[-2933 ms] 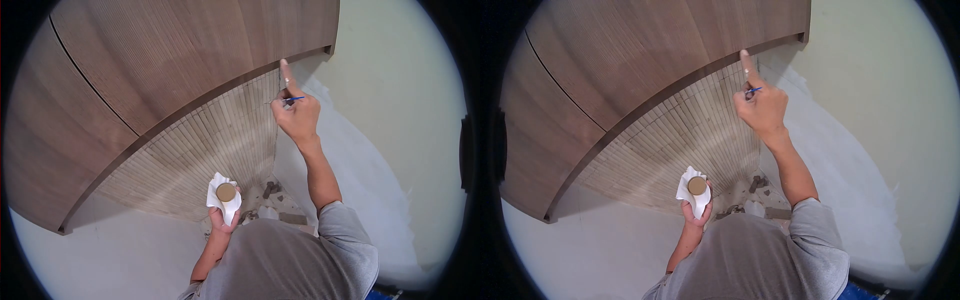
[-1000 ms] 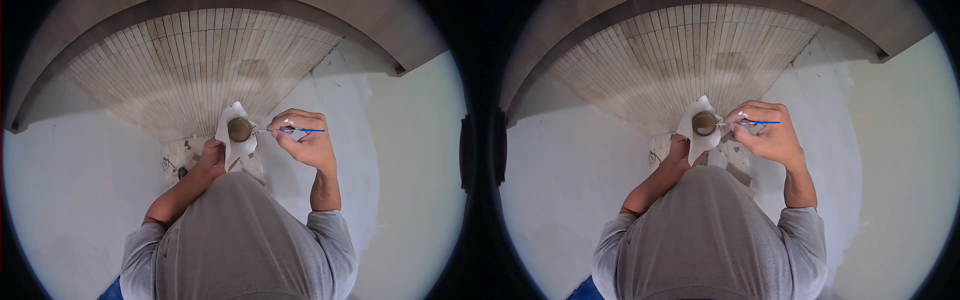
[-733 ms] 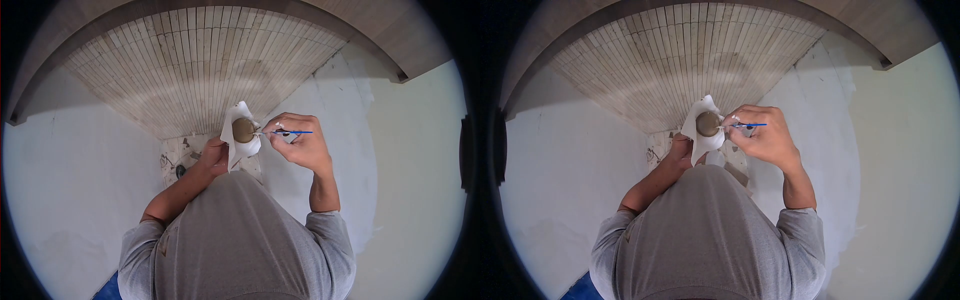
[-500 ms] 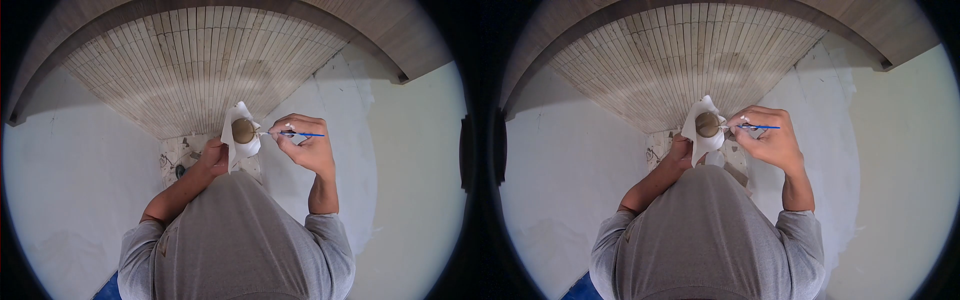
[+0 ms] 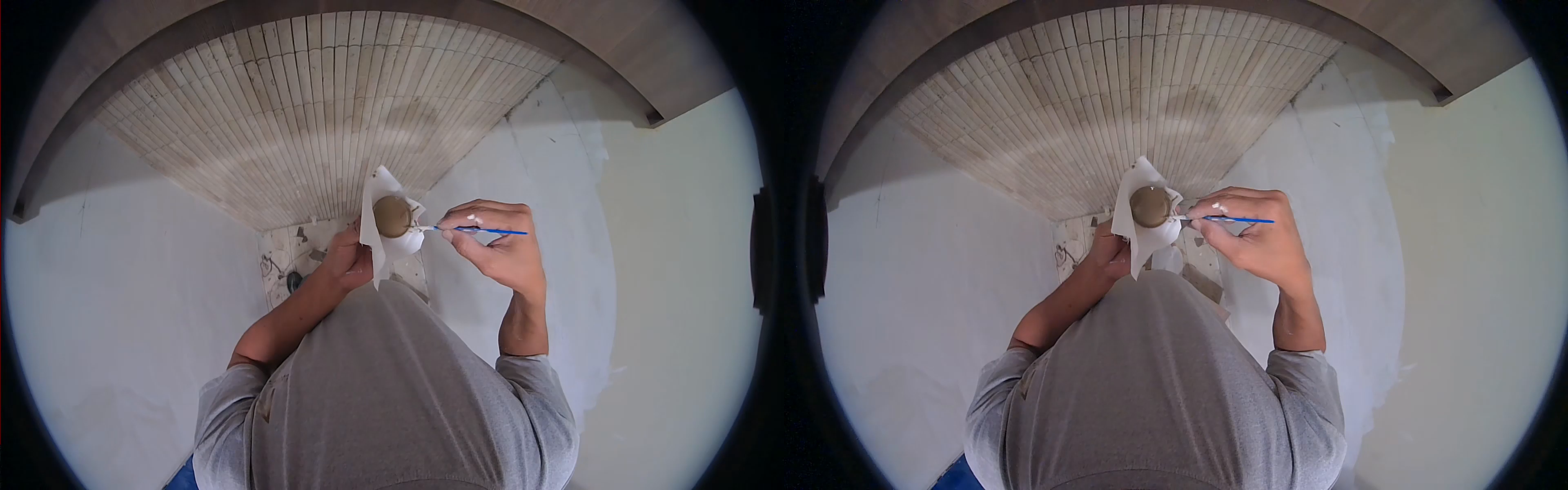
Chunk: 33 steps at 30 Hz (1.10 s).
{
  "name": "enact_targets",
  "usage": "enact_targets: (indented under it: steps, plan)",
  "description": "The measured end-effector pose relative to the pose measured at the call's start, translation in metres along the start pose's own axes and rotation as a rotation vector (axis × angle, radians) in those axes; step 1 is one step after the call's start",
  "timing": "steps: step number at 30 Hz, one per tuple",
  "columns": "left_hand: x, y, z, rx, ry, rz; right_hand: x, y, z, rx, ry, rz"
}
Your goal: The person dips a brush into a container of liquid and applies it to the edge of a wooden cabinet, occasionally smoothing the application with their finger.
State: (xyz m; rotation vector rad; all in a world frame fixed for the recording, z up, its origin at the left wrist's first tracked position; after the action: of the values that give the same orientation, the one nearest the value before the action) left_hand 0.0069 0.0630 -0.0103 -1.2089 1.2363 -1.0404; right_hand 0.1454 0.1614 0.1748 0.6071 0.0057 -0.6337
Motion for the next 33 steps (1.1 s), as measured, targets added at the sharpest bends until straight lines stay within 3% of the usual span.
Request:
enact_targets:
  steps: [17,23,26,33]
  plan:
    - [0.000,0.003,-0.001,-0.123,-0.029,-0.025,0.013,0.001,-0.004,-0.028,-0.126,-0.072]
    - [0.001,-0.004,-0.001,-0.153,-0.050,-0.040,0.013,-0.002,0.005,0.002,-0.008,-0.060]
    - [0.000,-0.012,-0.002,-0.193,-0.027,0.069,0.005,-0.007,0.013,0.073,-0.017,-0.065]
    - [0.004,-0.013,-0.001,-0.072,-0.014,0.066,-0.020,-0.023,0.027,0.311,0.088,0.034]
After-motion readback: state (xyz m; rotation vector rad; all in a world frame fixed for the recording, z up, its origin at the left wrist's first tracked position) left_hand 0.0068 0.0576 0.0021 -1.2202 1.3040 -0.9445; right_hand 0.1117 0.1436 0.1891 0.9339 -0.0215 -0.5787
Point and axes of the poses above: each hand's wrist, its own x-axis away from the middle knuckle, its own y-axis out of the back of the hand, z = x × y, the point moved 5 cm from there along -x, towards the middle knuckle, and after that the axes turned 7 degrees about -y, right-handed, at the moved point
